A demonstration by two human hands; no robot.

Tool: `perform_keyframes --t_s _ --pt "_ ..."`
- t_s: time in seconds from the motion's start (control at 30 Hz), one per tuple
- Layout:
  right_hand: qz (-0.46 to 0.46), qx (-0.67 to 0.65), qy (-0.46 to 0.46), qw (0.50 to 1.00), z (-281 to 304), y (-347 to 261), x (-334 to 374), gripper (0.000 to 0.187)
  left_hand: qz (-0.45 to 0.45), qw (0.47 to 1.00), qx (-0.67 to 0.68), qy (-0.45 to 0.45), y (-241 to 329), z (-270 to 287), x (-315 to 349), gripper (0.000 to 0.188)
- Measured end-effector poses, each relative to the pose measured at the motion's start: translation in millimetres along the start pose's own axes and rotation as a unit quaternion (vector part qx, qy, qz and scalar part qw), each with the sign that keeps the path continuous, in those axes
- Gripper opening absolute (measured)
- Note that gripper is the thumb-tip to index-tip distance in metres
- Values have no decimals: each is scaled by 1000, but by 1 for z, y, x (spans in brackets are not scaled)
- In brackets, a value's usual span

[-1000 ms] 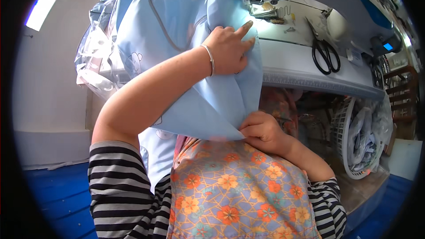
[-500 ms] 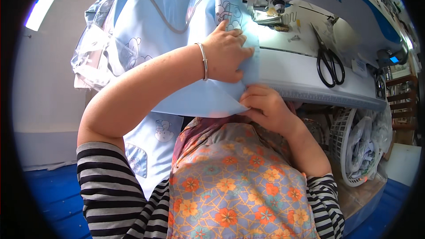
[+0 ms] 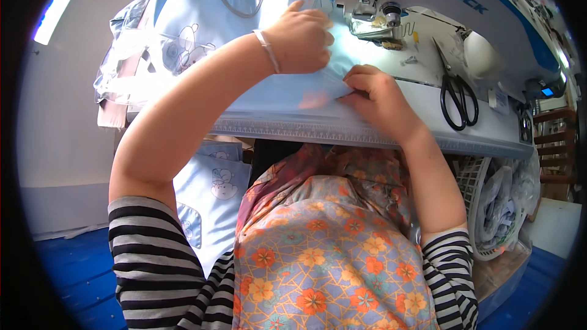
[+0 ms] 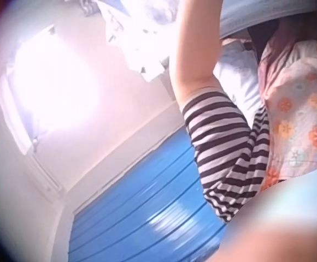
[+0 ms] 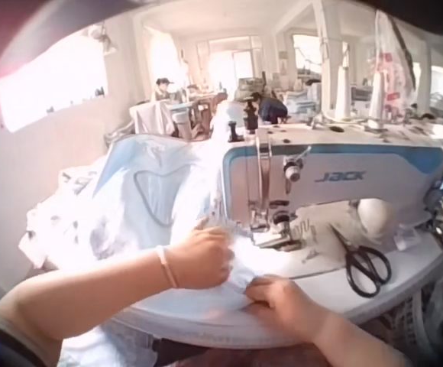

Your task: Operating an industrial sewing machine to assemble light blue fabric items and trimming thread with scissors.

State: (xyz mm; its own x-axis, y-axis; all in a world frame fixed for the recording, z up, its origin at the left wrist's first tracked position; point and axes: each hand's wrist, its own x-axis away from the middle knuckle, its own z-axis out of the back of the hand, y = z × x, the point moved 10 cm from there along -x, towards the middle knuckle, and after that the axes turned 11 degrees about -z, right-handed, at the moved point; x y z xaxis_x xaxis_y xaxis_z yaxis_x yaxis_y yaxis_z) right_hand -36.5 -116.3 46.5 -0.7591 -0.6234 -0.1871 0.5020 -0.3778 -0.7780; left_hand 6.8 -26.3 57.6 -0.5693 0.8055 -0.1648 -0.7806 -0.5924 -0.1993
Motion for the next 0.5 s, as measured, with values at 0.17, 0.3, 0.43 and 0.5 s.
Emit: perform_keyframes --t_s 0.17,0.3,0.43,0.5 --pt "-5 26 4 1000 8 25 -26 14 134 982 30 128 -63 55 61 33" --pt "11 -7 2 1000 2 23 -44 17 42 998 0 -50 -94 8 187 16" --pt "-28 -48 -26 998 -2 25 -42 12 296 916 251 99 -66 57 193 14" --pt "-7 -61 -53 997 -9 8 -28 8 259 929 240 111 -20 102 175 7"
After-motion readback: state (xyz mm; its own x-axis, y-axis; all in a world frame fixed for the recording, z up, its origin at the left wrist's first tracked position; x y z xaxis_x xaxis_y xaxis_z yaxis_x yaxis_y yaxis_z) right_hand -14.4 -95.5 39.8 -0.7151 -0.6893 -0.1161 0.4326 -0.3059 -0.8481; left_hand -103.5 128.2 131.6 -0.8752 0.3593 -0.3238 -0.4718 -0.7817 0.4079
